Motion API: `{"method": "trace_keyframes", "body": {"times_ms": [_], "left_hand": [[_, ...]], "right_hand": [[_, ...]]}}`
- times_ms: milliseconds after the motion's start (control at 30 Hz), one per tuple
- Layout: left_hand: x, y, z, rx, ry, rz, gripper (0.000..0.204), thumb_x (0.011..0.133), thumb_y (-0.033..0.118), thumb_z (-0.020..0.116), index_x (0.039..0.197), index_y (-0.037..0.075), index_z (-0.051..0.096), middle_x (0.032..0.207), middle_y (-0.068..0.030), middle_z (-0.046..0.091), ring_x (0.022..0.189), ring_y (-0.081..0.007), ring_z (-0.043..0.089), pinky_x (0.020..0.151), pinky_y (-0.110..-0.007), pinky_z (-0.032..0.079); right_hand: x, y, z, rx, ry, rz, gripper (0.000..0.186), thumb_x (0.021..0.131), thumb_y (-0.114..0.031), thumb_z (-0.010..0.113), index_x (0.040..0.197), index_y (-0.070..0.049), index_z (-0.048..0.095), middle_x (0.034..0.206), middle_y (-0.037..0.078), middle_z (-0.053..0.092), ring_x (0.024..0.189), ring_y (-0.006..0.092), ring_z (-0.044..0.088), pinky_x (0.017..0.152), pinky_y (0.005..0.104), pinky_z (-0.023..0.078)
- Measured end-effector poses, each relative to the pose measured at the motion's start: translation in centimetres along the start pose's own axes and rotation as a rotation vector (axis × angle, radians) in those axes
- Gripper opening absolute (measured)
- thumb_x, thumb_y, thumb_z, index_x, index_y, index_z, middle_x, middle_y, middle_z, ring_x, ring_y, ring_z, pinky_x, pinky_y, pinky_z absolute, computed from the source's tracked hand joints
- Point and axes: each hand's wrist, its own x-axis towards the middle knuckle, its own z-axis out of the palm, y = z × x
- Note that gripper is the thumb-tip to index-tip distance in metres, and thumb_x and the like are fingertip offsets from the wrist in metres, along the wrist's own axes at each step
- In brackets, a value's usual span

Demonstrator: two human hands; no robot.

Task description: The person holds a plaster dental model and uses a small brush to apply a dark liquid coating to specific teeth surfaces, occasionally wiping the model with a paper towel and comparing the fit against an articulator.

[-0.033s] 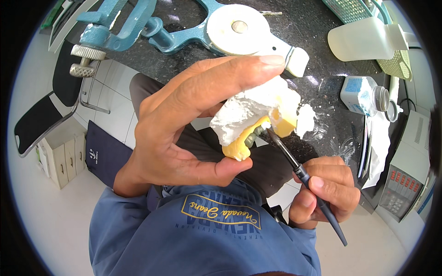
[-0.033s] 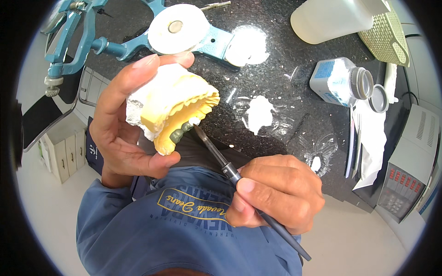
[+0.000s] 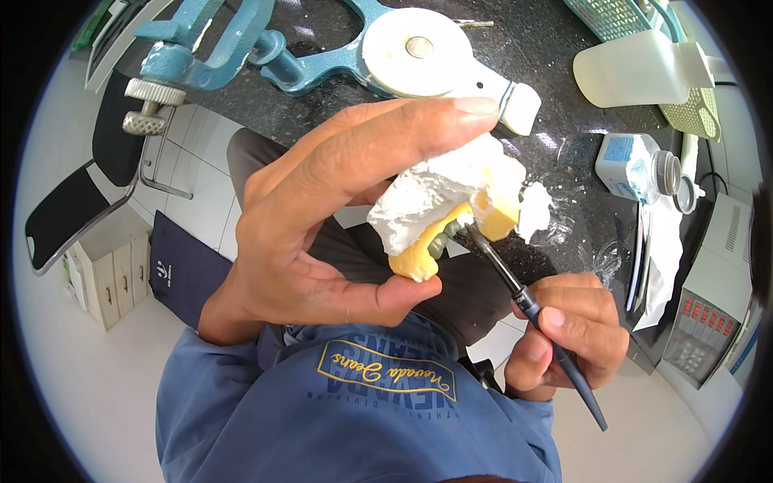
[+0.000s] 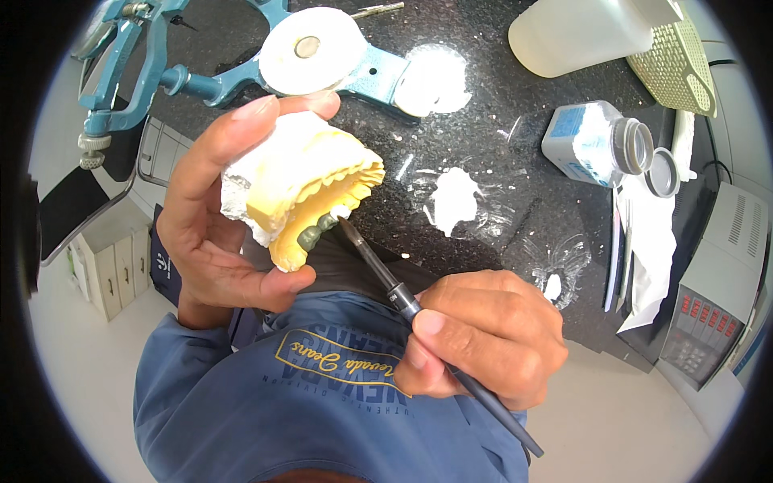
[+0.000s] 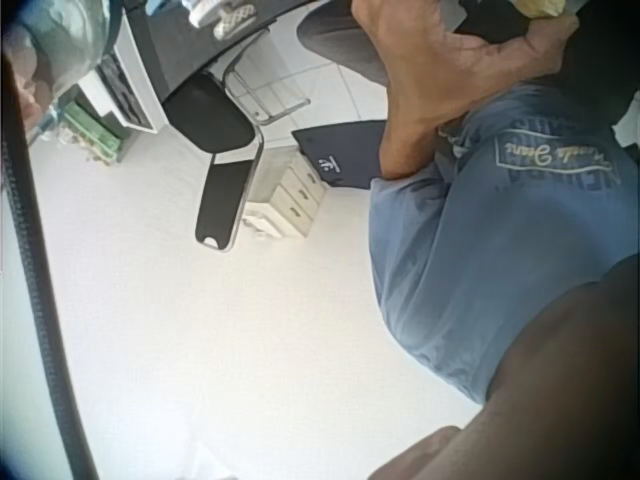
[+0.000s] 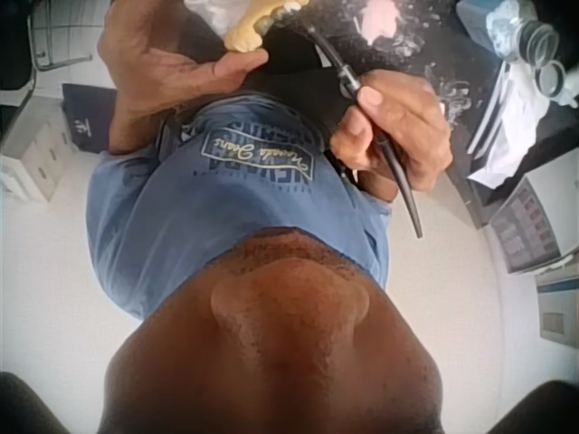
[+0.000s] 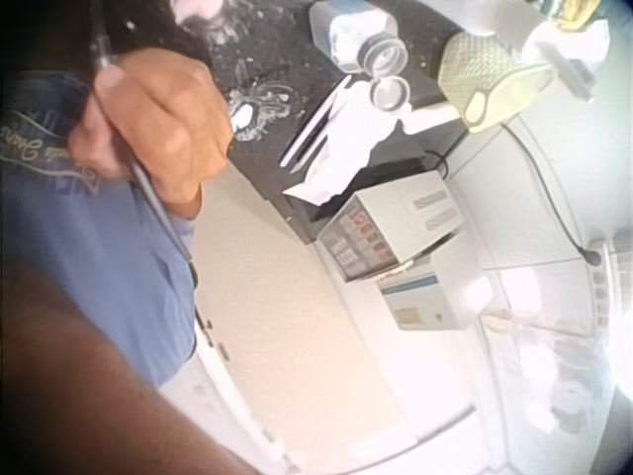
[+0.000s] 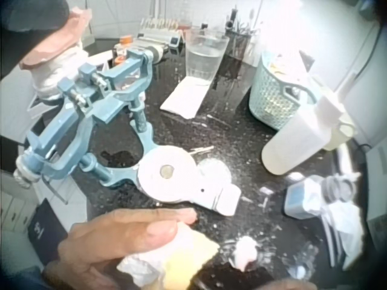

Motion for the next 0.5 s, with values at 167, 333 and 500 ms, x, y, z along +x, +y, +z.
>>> {"method": "trace_keyframes", "body": {"times_ms": [167, 333, 500], "left_hand": [[-0.06, 0.11, 0.01, 0.003, 0.002, -0.004, 0.09, 0.063, 0.01, 0.084, 0.137, -0.009, 0.036, 0.127, -0.0333, 0.05, 0.121, -0.0433, 0.051, 0.1, -0.046, 0.045], [-0.16, -0.29, 0.05, 0.008, 0.011, 0.041, 0.089, 0.065, 0.013, 0.084, 0.136, -0.008, 0.036, 0.126, -0.0335, 0.05, 0.121, -0.0432, 0.051, 0.1, -0.046, 0.045], [0.01, -0.43, -0.01, 0.02, -0.003, 0.062, 0.088, 0.066, 0.016, 0.085, 0.136, -0.008, 0.036, 0.125, -0.035, 0.051, 0.12, -0.0432, 0.051, 0.099, -0.045, 0.046]], "right_hand": [[-0.15, -0.14, -0.69, 0.033, 0.002, 0.028, 0.021, 0.072, 0.001, 0.068, 0.09, -0.001, 0.058, 0.07, 0.009, 0.058, 0.051, 0.0177, 0.058, 0.045, 0.0262, 0.05], [-0.14, -0.14, -0.6, 0.063, 0.005, 0.076, 0.02, 0.073, 0.0, 0.068, 0.09, 0.0, 0.058, 0.069, 0.009, 0.058, 0.052, 0.0174, 0.059, 0.047, 0.0262, 0.05], [-0.04, 0.11, -0.55, 0.103, 0.013, 0.078, 0.021, 0.071, 0.002, 0.068, 0.089, 0.001, 0.057, 0.068, 0.009, 0.059, 0.052, 0.0176, 0.059, 0.047, 0.0261, 0.05]]}}
